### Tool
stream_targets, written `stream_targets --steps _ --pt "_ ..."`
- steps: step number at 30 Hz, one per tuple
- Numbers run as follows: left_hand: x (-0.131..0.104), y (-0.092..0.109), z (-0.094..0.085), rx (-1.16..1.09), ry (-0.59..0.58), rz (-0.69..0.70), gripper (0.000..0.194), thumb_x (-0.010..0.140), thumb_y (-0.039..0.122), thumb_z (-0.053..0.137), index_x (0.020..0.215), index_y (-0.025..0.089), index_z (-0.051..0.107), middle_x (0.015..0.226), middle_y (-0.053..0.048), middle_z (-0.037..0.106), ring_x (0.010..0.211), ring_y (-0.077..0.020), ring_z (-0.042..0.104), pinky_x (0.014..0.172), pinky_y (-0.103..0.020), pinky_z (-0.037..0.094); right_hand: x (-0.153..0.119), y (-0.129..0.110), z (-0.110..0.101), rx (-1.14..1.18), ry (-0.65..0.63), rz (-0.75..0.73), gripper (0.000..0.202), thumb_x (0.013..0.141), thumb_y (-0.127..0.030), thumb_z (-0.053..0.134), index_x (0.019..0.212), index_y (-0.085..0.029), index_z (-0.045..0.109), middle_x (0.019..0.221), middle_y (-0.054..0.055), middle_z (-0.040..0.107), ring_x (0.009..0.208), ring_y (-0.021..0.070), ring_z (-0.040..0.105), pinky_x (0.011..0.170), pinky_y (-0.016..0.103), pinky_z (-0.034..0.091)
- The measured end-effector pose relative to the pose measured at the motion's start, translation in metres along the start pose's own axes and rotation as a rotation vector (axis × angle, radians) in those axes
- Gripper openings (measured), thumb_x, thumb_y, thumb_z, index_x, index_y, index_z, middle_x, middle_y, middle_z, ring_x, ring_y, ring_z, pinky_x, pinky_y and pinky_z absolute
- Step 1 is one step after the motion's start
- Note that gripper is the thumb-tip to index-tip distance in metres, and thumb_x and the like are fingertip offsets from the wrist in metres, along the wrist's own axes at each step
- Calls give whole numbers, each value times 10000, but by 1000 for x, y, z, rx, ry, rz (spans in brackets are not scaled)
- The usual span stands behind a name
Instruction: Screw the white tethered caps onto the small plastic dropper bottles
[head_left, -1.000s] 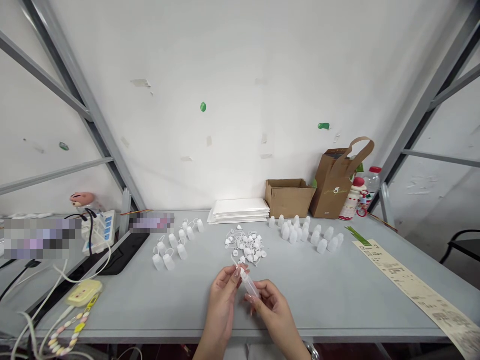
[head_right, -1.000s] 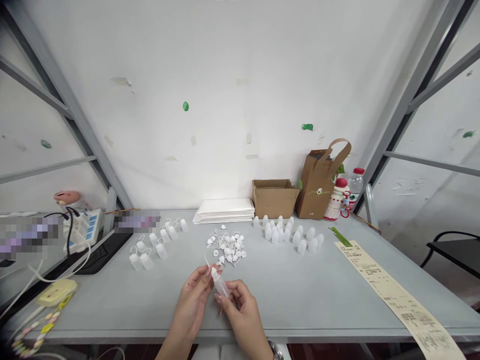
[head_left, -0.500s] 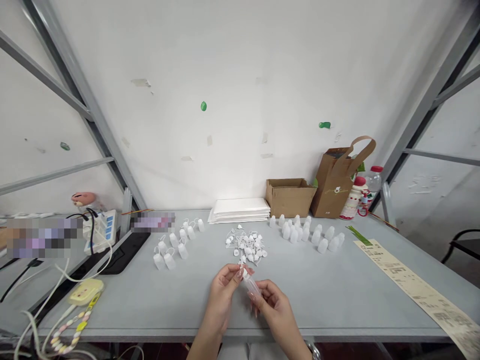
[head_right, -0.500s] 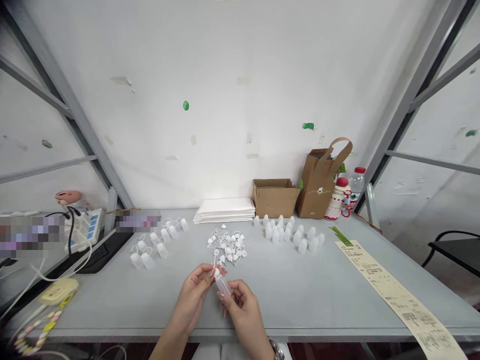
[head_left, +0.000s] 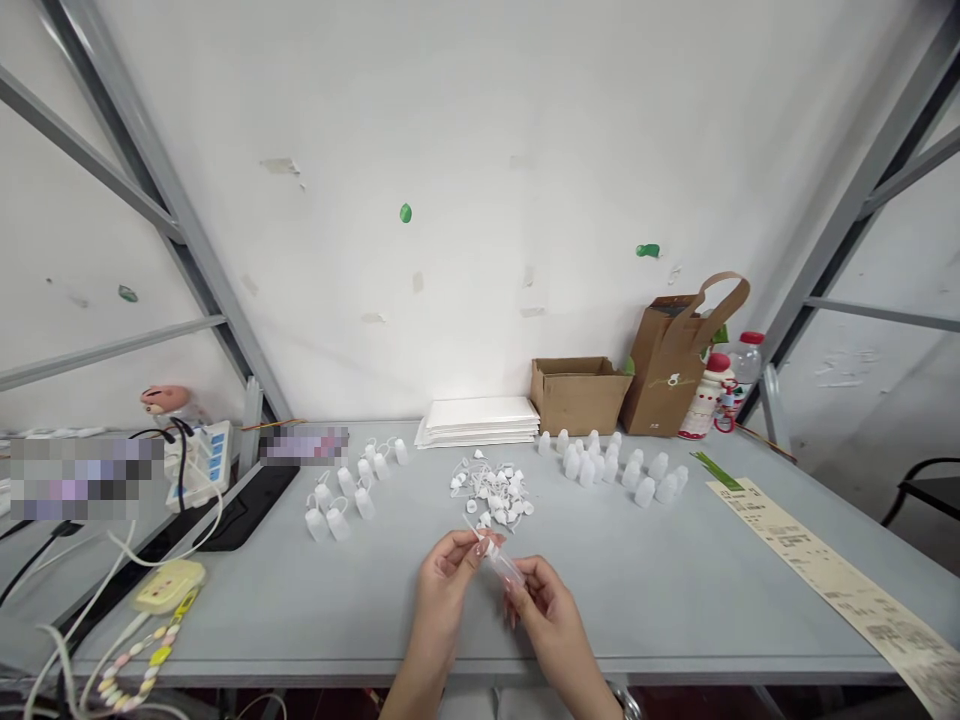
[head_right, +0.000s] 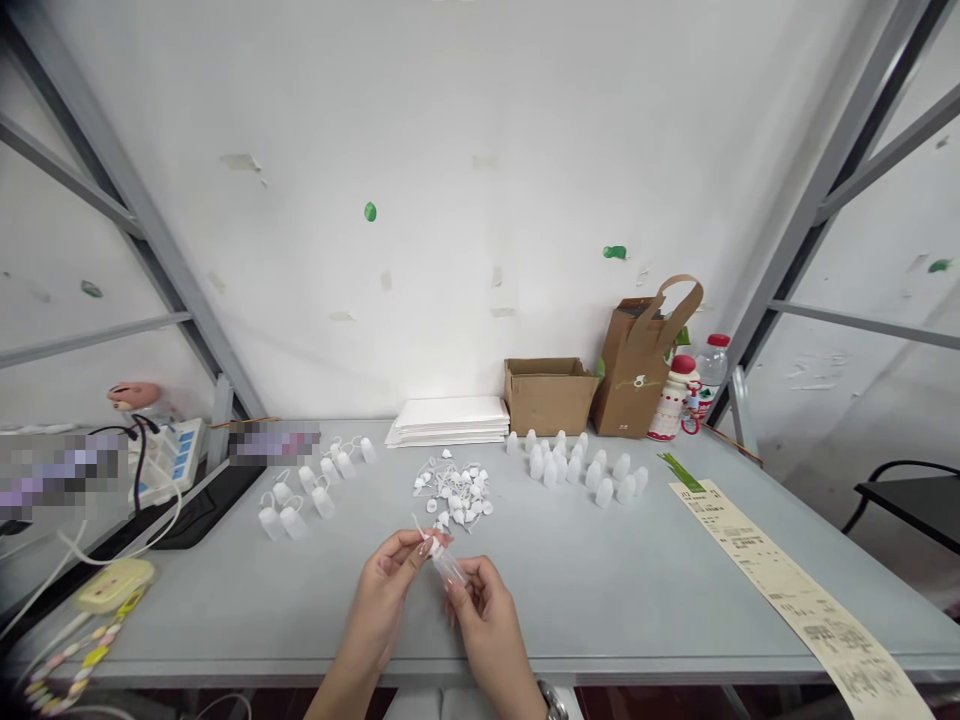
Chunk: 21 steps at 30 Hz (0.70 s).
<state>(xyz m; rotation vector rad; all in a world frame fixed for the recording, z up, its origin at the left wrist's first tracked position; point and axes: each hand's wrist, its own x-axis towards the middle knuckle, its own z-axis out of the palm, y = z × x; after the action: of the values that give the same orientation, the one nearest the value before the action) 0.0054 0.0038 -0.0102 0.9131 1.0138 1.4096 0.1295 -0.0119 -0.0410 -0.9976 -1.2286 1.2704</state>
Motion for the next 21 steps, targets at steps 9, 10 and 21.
stream_targets --steps 9,10,21 --pt "-2 3 6 6 84 -8 215 598 342 741 675 164 649 799 -88 743 858 -251 662 812 -349 463 -5 10 0 -161 139 -74 226 782 -401 600 848 -186 602 727 6 565 685 162 506 662 254 412" --pt "-2 3 5 11 76 -10 209 601 339 739 671 165 647 794 -87 743 855 -248 662 812 -347 463 -5 10 0 -164 151 -80 226 777 -402 606 843 -185 606 724 4 561 684 160 502 661 252 410" --pt "2 6 3 1 -34 20 189 628 339 717 691 174 650 799 -81 734 828 -227 656 798 -328 461 4 -7 -1 148 -70 61 454 807 -593 448 686 -166 547 465 -35 523 379 92 425 426 223 341"
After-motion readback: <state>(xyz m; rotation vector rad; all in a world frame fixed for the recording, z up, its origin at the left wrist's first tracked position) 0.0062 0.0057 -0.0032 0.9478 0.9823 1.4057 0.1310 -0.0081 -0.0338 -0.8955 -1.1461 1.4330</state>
